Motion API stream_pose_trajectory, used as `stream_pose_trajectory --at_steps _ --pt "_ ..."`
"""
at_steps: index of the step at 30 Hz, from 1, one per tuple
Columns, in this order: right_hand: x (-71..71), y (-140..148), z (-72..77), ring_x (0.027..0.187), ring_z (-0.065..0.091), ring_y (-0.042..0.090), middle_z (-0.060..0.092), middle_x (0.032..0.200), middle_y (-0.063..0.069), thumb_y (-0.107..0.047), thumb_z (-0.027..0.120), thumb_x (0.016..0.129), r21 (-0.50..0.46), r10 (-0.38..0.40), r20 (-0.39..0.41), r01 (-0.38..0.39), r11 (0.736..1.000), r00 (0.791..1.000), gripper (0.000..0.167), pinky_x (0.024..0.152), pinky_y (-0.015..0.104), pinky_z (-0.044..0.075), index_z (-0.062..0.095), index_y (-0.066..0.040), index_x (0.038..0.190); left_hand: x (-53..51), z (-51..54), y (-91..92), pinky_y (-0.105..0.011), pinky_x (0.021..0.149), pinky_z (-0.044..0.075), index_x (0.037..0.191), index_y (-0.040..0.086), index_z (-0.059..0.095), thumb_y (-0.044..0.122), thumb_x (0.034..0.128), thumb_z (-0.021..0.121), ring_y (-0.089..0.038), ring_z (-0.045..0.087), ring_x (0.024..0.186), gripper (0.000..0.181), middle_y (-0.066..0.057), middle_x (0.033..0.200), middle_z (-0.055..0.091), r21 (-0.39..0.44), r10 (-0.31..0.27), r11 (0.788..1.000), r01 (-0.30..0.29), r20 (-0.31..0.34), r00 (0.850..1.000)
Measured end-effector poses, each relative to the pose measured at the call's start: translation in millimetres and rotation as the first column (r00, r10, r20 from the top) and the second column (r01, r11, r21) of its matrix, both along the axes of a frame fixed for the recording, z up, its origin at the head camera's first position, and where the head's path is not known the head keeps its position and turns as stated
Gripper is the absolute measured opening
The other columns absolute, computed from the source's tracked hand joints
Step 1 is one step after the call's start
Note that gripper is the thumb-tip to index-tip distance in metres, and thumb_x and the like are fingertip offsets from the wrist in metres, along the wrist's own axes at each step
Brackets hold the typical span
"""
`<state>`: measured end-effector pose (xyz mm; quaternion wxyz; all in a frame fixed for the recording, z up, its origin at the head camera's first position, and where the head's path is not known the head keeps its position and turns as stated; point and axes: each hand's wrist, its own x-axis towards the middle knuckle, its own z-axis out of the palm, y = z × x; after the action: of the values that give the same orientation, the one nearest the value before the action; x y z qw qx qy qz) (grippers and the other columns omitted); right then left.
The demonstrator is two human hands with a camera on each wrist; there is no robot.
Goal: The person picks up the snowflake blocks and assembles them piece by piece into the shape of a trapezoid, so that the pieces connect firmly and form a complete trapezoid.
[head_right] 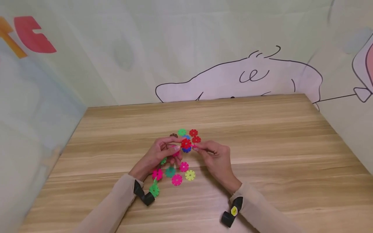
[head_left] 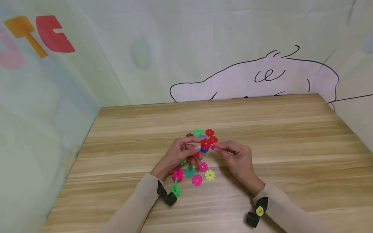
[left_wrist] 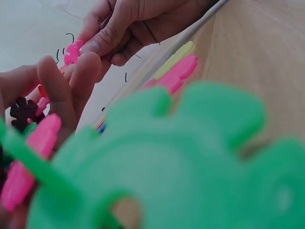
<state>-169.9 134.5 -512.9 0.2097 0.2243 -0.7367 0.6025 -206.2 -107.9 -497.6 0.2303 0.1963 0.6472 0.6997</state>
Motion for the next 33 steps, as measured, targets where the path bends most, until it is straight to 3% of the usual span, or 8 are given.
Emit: stream_pose_trajectory --at_steps 3,9,15,19,24,27,30,33 --pt "-0.8 -1.5 0.2 0.091 0.079 0.002 0.082 0.093 0.022 0.018 0.079 0.085 0.018 -0.006 -0.04 0.006 1.0 0.999 0.019 0.08 0.018 0.063 0.083 0.003 0.097 0.9 0.0 -0.3 -0.022 0.062 0.06 0.148 -0.004 0.058 0.008 0.1085 0.06 -0.011 0.077 0.068 0.041 0.003 0.083 0.08 0.016 -0.008 1.0 0.008 -0.005 1.0" --pt "-4.1 -6.3 3.1 0.092 0.078 -0.001 0.083 0.094 0.02 0.016 0.081 0.085 0.047 -0.024 -0.045 0.027 0.999 0.999 0.018 0.08 0.017 0.063 0.084 0.002 0.097 1.2 -2.1 -2.1 -0.022 0.064 0.061 0.149 -0.002 0.058 0.009 0.1082 0.063 -0.012 0.079 0.071 0.043 0.003 0.086 0.081 0.031 0.008 1.0 -0.007 -0.025 1.0" --pt "-6.8 -10.7 3.3 0.091 0.078 0.002 0.083 0.095 0.017 0.009 0.082 0.088 0.034 -0.012 -0.006 0.012 0.999 1.0 0.015 0.082 0.019 0.064 0.083 -0.001 0.099 -1.3 -2.8 -6.0 -0.025 0.083 0.062 0.151 0.005 0.06 0.012 0.1088 0.06 -0.011 0.078 0.081 0.043 -0.001 0.095 0.08 -0.012 0.047 0.999 -0.047 -0.051 0.998" --pt "-4.2 -9.7 2.6 0.093 0.08 0.009 0.084 0.101 0.015 0.007 0.081 0.09 0.058 -0.006 0.026 0.004 0.998 1.0 0.018 0.086 0.02 0.064 0.083 -0.004 0.105 -1.3 -1.4 -9.8 -0.028 0.094 0.06 0.153 0.009 0.059 0.017 0.1085 0.061 -0.013 0.077 0.088 0.045 -0.004 0.098 0.077 -0.043 0.031 0.999 -0.033 -0.045 0.999" --pt "5.3 -4.9 5.4 0.095 0.08 0.011 0.083 0.113 0.01 -0.003 0.083 0.092 0.136 -0.052 0.131 0.034 0.99 0.99 0.028 0.088 0.022 0.064 0.078 -0.005 0.119 -1.2 0.0 -10.7 -0.027 0.093 0.059 0.154 0.01 0.057 0.017 0.1096 0.059 -0.011 0.076 0.088 0.045 0.003 0.094 0.076 -0.051 0.045 0.998 -0.047 -0.055 0.997" --pt "15.3 -2.3 7.4 0.091 0.077 0.008 0.081 0.112 0.008 -0.008 0.083 0.094 0.156 -0.074 0.242 0.036 0.987 0.967 0.035 0.08 0.021 0.063 0.072 -0.005 0.126 -2.3 -1.0 -9.1 -0.026 0.088 0.058 0.155 0.011 0.057 0.018 0.1106 0.057 -0.01 0.075 0.087 0.045 0.004 0.093 0.076 -0.042 0.065 0.997 -0.068 -0.073 0.995" --pt "26.6 -0.9 6.3 0.082 0.071 0.006 0.08 0.104 0.007 -0.011 0.083 0.094 0.173 -0.061 0.324 0.004 0.985 0.944 0.033 0.07 0.021 0.059 0.07 -0.005 0.124 -3.8 -2.3 -7.2 -0.025 0.084 0.058 0.154 0.011 0.057 0.018 0.111 0.056 -0.01 0.074 0.085 0.044 0.003 0.091 0.076 -0.024 0.074 0.997 -0.077 -0.092 0.993" --pt "37.1 0.1 3.1 0.075 0.063 0.005 0.078 0.096 0.001 -0.012 0.085 0.092 0.225 -0.031 0.338 -0.049 0.973 0.941 0.029 0.063 0.022 0.054 0.072 -0.009 0.118 -5.2 -3.3 -5.2 -0.024 0.081 0.057 0.154 0.009 0.057 0.017 0.1106 0.055 -0.01 0.074 0.082 0.044 0.0 0.09 0.075 -0.011 0.076 0.997 -0.077 -0.101 0.992"
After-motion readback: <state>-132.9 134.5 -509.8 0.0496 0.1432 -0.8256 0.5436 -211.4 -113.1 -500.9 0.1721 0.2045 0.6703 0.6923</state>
